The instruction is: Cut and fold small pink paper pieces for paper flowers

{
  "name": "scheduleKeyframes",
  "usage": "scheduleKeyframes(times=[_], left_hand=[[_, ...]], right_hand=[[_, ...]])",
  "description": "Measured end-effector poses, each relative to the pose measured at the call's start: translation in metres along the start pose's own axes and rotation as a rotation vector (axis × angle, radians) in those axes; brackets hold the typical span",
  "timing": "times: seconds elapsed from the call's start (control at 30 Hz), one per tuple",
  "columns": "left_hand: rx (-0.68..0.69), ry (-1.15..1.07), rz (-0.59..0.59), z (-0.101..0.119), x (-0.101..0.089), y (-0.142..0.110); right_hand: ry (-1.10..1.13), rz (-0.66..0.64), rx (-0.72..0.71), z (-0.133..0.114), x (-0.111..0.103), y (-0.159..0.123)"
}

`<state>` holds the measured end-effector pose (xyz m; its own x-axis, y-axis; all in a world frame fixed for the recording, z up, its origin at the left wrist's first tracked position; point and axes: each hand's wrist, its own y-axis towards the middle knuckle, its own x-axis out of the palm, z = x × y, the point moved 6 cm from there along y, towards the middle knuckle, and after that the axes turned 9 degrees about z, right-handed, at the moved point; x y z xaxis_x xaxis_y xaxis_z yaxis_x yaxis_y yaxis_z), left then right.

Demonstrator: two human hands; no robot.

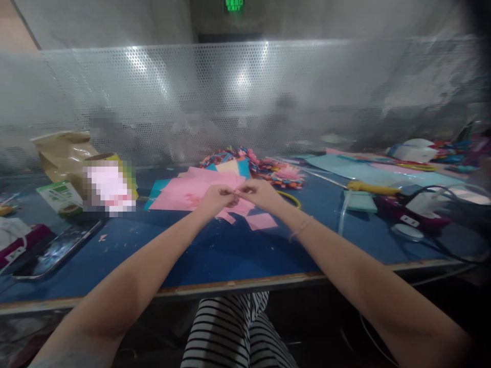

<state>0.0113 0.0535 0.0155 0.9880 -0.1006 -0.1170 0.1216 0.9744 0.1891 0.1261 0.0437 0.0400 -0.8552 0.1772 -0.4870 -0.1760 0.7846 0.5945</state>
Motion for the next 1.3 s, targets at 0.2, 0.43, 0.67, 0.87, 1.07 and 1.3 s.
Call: scheduleKeyframes(times=[0.2,0.43,0.67,0.87,1.07,1.3], left_hand=[[-0.036,-0.033,0.014,0.001,0.000,-0.003],[-0.147,-0.211,-0.003,-0.003,0.001,-0.005],[-0.189,-0.250,0.000,-0.002,0.003,-0.007],[-0.301,-0.322,0.002,0.000,0.006,-0.010],[-0.296,-0.344,-0.022,-0.003,0.002,-0.004],[-0.233,-0.323,-0.063,-0.003,0.000,-0.002]], right_hand=[[0.069,0.029,0.038,0.004,0.003,0.001],[0.292,0.082,0.116,0.004,0.003,0.001],[0.491,0.055,0.196,0.010,0.008,0.001],[0.594,0.000,0.202,0.014,0.011,0.000],[0.587,0.022,0.260,0.010,0.007,-0.001],[0.739,0.010,0.349,0.015,0.012,-0.001]])
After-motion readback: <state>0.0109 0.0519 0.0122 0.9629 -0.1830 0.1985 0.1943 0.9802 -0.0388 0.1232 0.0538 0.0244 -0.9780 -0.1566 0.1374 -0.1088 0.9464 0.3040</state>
